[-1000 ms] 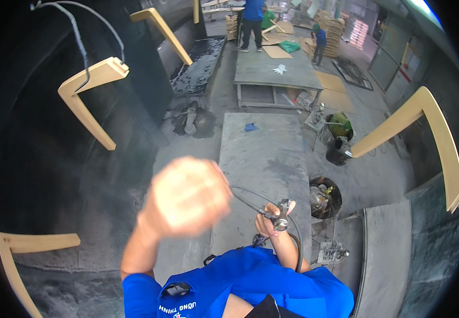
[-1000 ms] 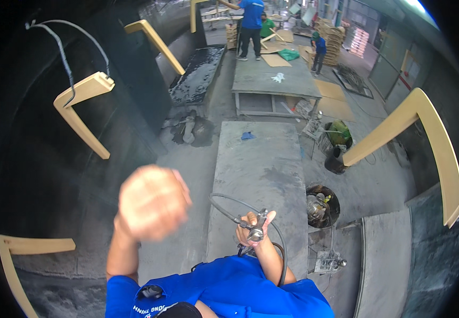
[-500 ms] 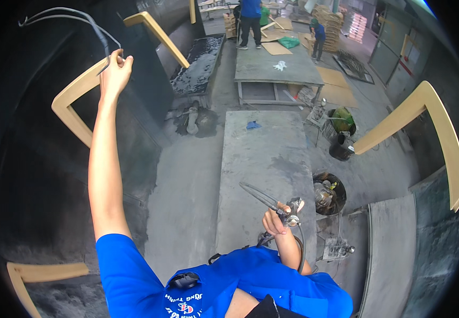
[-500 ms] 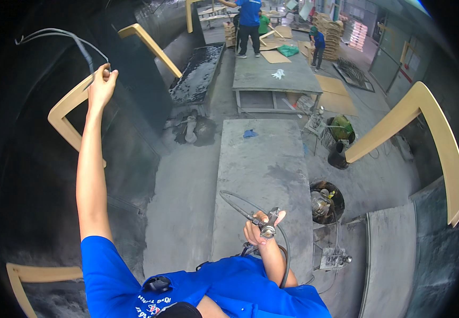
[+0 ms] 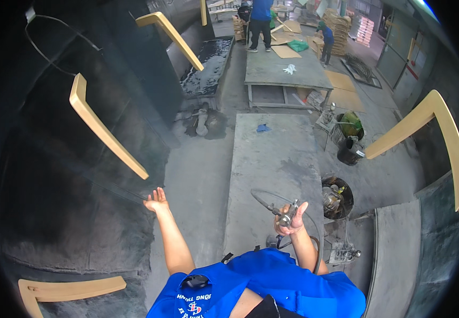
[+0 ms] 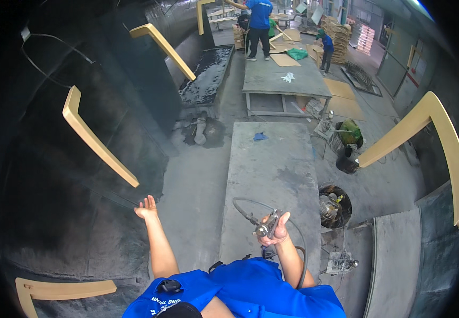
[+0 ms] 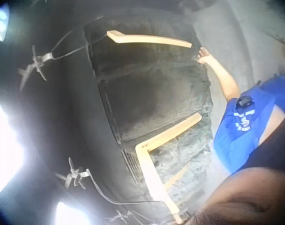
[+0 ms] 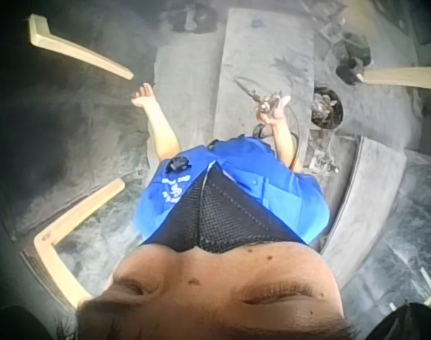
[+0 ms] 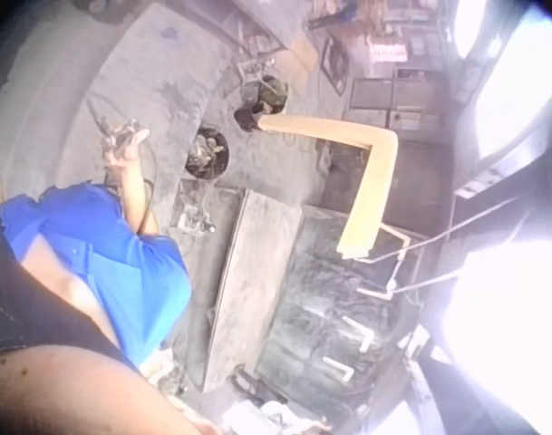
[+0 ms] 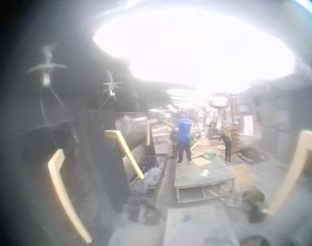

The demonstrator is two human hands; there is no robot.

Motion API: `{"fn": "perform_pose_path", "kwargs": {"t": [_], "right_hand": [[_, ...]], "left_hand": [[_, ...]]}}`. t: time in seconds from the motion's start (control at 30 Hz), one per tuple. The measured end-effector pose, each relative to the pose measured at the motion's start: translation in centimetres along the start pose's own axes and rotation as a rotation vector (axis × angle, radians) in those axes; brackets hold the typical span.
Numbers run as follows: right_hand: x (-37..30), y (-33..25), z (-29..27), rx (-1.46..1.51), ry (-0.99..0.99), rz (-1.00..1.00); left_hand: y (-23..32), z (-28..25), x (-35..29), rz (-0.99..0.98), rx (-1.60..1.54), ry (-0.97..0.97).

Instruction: The person uses a spray gun to apply a light-colored finish to hanging L-shaped wooden pieces in a workshop. They hold each piece with one hand while spraying with the other, rotating the pieces to coat all sides before hanging them back up.

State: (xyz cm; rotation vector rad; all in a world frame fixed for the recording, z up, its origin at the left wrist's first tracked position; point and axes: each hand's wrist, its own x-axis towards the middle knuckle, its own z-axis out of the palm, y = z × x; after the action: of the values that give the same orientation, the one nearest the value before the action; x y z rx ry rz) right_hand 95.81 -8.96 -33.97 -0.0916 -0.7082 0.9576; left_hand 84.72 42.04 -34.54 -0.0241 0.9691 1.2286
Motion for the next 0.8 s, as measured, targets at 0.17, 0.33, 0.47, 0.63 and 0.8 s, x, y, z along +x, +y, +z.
{"fn": "perform_pose_path", "kwargs": {"t": [0.17, 0.33, 0.47, 0.63, 0.8], "right_hand": [[1.3, -0.6, 0.2, -0.166, 0.244, 0.186], [4.0, -1.7, 0.9, -0.383, 0.232, 0.22], [4.8, -2.4, 1.3, -0.531, 0.472, 0.163], [5.2, -2.7, 1.9, -0.56, 0.575, 0.048], [6.1, -3.4, 3.6, -0.796, 0.718, -0.007]], "left_hand": [[1.7, -0.6, -3.3, -0.129, 0.062, -0.532], [1.0, -3.5, -11.5, -0.289, 0.451, -0.817], [0.3, -5.4, -18.6, -0.451, 0.344, -1.025], [-0.6, -5.0, -22.0, -0.443, 0.31, -0.962], [-0.1, -7.3, -22.0, -0.303, 0.219, -0.813]]}}
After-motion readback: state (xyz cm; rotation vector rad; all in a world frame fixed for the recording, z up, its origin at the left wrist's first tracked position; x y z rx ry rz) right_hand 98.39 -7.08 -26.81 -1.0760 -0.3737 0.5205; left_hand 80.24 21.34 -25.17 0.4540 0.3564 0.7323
